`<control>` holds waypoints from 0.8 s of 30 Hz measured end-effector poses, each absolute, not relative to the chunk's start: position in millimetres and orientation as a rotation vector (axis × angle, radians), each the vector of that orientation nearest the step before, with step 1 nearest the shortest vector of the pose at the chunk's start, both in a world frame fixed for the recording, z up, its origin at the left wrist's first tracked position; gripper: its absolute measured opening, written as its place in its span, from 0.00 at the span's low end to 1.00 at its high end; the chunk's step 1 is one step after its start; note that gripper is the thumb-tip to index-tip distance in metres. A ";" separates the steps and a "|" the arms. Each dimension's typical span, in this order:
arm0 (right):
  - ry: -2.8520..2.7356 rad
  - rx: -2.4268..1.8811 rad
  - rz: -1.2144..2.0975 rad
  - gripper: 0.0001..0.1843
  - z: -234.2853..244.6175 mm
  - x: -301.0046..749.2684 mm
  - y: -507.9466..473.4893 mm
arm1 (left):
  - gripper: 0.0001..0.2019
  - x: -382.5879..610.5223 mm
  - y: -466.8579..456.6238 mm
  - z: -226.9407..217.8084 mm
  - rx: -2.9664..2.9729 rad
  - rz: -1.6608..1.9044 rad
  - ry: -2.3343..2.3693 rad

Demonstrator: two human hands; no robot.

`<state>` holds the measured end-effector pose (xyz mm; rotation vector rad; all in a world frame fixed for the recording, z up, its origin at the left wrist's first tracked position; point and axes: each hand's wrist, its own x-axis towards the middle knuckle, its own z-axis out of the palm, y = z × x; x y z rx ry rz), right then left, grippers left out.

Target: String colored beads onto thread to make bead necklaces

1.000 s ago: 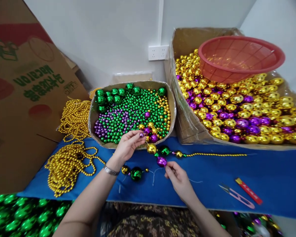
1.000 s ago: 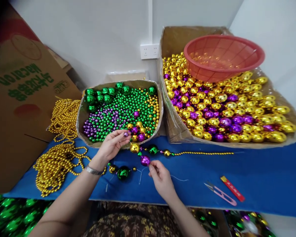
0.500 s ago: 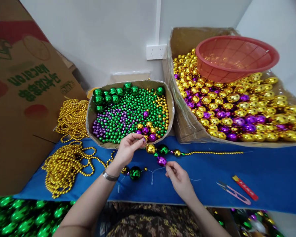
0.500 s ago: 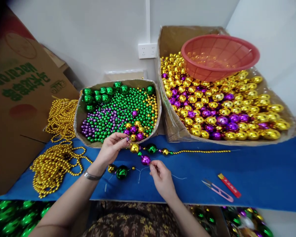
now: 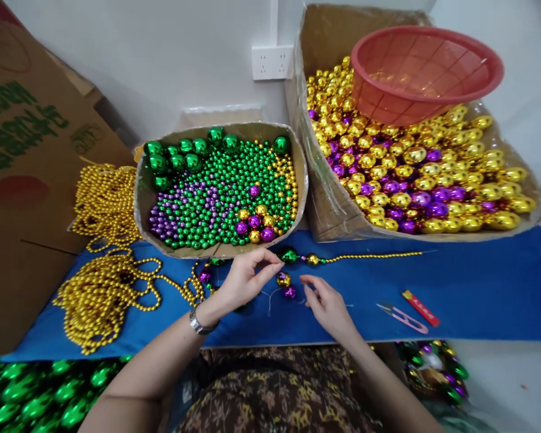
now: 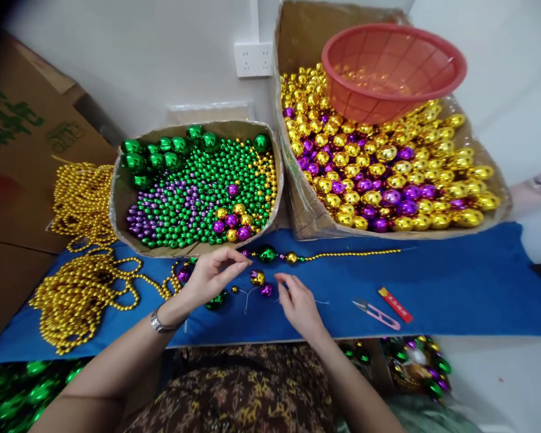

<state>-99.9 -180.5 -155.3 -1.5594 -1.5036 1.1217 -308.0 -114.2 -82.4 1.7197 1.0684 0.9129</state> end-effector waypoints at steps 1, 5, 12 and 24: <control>-1.544 -1.530 1.091 0.16 -146.6 -98.1 -178.7 | 0.07 -304.8 -113.9 -74.9 1.763 0.915 1.051; -1.669 -1.405 0.986 0.18 -122.9 -102.7 -170.3 | 0.07 -290.9 -111.4 -48.4 1.782 0.966 0.973; -1.627 -1.425 0.950 0.13 -123.5 -105.9 -167.2 | 0.11 -279.8 -121.1 -66.6 1.489 1.100 0.897; -1.027 -1.181 0.818 0.09 -85.8 -73.4 -187.6 | 0.11 -263.0 -153.4 -170.4 2.555 0.480 0.868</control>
